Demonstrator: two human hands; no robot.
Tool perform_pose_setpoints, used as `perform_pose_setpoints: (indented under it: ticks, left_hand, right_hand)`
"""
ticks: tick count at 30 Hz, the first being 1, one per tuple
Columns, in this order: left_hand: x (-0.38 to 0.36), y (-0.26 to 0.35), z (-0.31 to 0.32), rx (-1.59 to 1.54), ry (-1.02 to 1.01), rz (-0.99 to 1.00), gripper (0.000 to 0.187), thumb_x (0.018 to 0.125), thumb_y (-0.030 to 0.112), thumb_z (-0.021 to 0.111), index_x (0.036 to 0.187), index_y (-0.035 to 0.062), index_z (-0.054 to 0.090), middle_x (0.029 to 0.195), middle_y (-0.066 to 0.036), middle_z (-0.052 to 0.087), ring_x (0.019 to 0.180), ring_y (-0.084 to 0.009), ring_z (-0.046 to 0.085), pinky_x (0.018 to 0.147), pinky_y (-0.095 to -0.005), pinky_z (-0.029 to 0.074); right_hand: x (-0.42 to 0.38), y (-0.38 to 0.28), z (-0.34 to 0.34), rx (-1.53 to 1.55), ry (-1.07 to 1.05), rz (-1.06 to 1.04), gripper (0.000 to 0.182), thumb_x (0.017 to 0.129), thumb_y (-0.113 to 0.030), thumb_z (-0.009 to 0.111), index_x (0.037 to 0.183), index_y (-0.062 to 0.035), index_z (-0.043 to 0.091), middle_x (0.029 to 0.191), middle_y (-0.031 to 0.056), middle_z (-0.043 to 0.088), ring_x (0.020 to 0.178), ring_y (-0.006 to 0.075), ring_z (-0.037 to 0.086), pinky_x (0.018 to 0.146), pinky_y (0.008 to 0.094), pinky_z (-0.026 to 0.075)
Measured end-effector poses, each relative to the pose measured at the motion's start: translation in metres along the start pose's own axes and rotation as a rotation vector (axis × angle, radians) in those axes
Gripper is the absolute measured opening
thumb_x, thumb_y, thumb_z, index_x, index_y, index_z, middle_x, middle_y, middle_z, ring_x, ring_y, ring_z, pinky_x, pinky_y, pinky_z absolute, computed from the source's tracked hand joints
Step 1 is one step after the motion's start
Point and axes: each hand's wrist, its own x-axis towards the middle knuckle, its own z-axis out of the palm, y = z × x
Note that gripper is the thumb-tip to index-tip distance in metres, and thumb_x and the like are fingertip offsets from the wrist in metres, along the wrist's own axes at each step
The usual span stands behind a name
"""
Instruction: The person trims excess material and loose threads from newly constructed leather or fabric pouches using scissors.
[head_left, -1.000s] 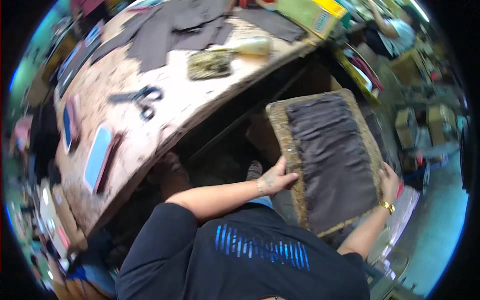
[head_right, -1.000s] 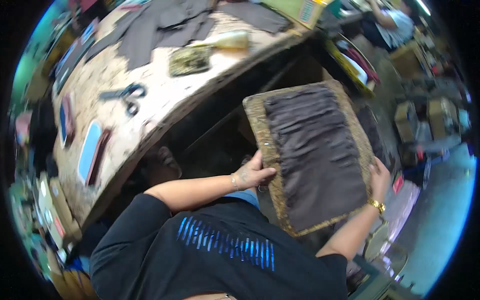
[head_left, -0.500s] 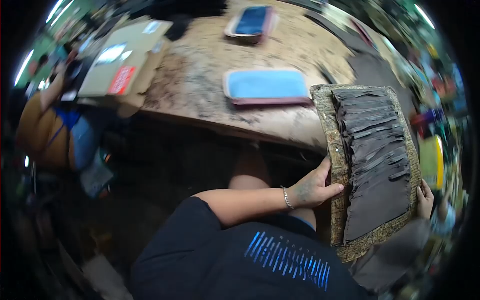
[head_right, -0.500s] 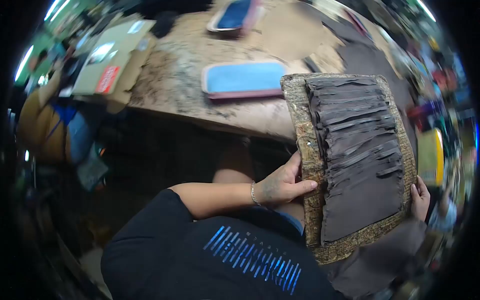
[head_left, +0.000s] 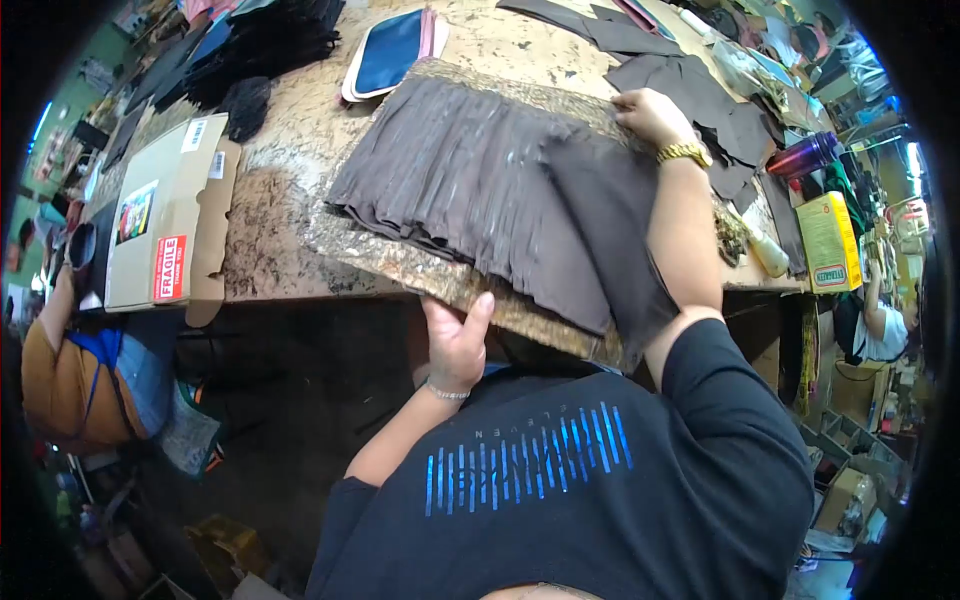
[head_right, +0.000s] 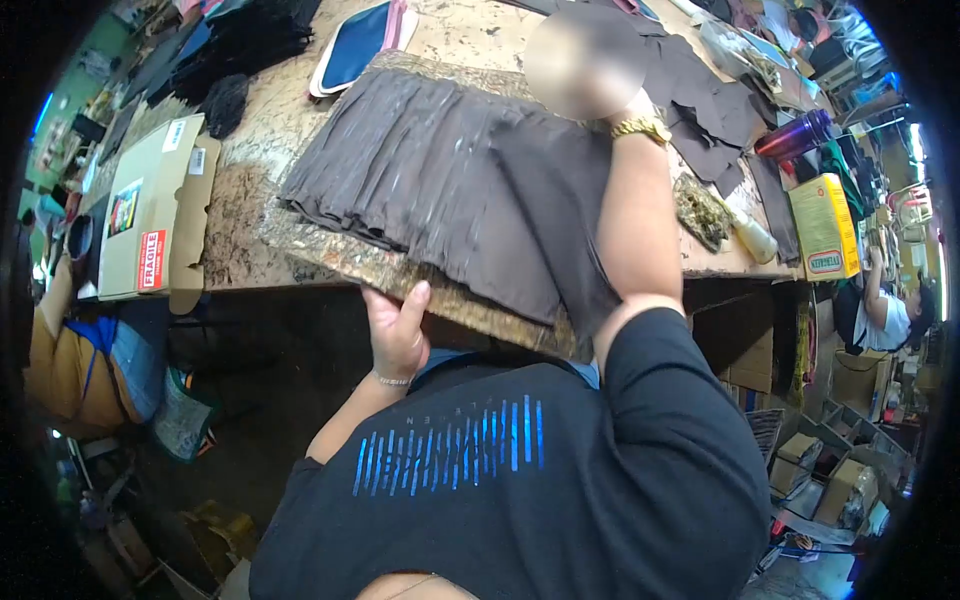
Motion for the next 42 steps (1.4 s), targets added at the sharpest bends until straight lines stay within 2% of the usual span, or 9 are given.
perform_pose_setpoints:
  ticks: [6,10,14,20,25,32,36,39,42]
  left_hand:
    - [0.036,-0.029,-0.018,0.007,0.206,-0.263,0.025,0.081,0.008,0.046,0.102,0.0125,0.033,0.106,-0.007,0.043,0.089,-0.0156,0.049,0.067,-0.0305,0.042]
    - [0.022,-0.029,-0.033,-0.072,0.047,-0.5,0.014,0.084,0.023,0.043,0.088,0.0098,0.04,0.095,-0.005,0.051,0.084,-0.0172,0.054,0.069,-0.0285,0.042]
    - [0.032,-0.014,-0.04,0.16,0.046,-0.571,0.02,0.083,0.027,0.046,0.081,0.007,0.042,0.069,-0.006,0.053,0.052,-0.0126,0.054,0.045,-0.0191,0.04]
    - [0.035,0.014,-0.055,0.428,0.022,-0.349,0.022,0.081,0.023,0.05,0.066,0.0079,0.048,0.054,0.002,0.046,0.043,-0.0019,0.042,0.038,-0.0138,0.033]
    - [0.043,0.029,-0.024,-0.072,0.066,-0.397,0.036,0.084,0.021,0.04,0.116,0.0038,0.035,0.113,-0.011,0.045,0.104,-0.0218,0.044,0.08,-0.0296,0.038]
    - [0.053,0.022,-0.014,-0.213,0.284,-0.557,0.053,0.081,0.031,0.043,0.123,0.006,0.025,0.124,-0.009,0.034,0.115,-0.0237,0.032,0.09,-0.0373,0.027]
    - [0.066,0.022,-0.006,-0.216,0.342,-0.6,0.059,0.079,0.032,0.047,0.125,0.0061,0.022,0.118,-0.008,0.038,0.112,-0.0243,0.034,0.091,-0.04,0.026]
    - [0.074,0.018,-0.004,-0.252,0.349,-0.591,0.042,0.078,0.031,0.048,0.112,0.0102,0.034,0.112,-0.007,0.04,0.107,-0.0237,0.035,0.089,-0.0383,0.028]
    - [0.078,0.018,0.003,-0.302,0.246,-0.565,0.033,0.077,0.03,0.049,0.104,0.0126,0.039,0.104,-0.005,0.042,0.101,-0.0228,0.037,0.088,-0.0371,0.028]
  right_hand:
    - [0.025,-0.029,0.045,-0.173,0.616,0.184,0.028,0.07,-0.033,0.055,0.095,-0.021,0.058,0.094,0.0089,0.051,0.092,0.0262,0.045,0.078,0.0365,0.039]
    - [-0.07,-0.059,0.039,0.417,0.325,-0.198,0.047,0.063,-0.042,0.062,0.101,-0.0151,0.054,0.104,0.0129,0.046,0.095,0.0294,0.044,0.08,0.0351,0.038]
    - [-0.161,-0.115,0.054,0.316,0.157,-0.438,0.076,0.053,-0.044,0.069,0.119,-0.0199,0.038,0.118,0.0166,0.033,0.112,0.033,0.03,0.09,0.0458,0.027]
    - [-0.167,-0.1,0.071,0.246,0.052,-0.479,0.065,0.059,-0.031,0.067,0.117,-0.0192,0.039,0.12,0.0143,0.033,0.112,0.034,0.031,0.09,0.0459,0.027]
    - [-0.139,-0.08,0.069,0.496,0.203,-0.588,0.027,0.067,-0.006,0.058,0.094,-0.0056,0.053,0.098,0.014,0.051,0.09,0.0293,0.05,0.077,0.0324,0.042]
    - [-0.113,-0.102,0.041,0.923,0.585,-0.265,0.011,0.072,-0.004,0.054,0.082,0.0,0.053,0.077,0.0135,0.054,0.071,0.0281,0.053,0.063,0.0302,0.043]
    - [-0.125,-0.116,0.073,0.552,0.361,-0.477,0.048,0.064,-0.026,0.063,0.105,-0.0082,0.046,0.104,0.0163,0.046,0.099,0.0321,0.043,0.081,0.0429,0.036]
    - [-0.152,-0.114,0.07,0.301,0.147,-0.424,0.08,0.054,-0.043,0.067,0.123,-0.0231,0.03,0.13,0.0176,0.014,0.122,0.0352,0.009,0.087,0.0615,0.016]
    - [-0.16,-0.107,0.069,0.188,0.069,-0.278,0.088,0.05,-0.038,0.072,0.125,-0.025,0.027,0.13,0.0179,0.013,0.122,0.0359,0.008,0.088,0.06,0.016]
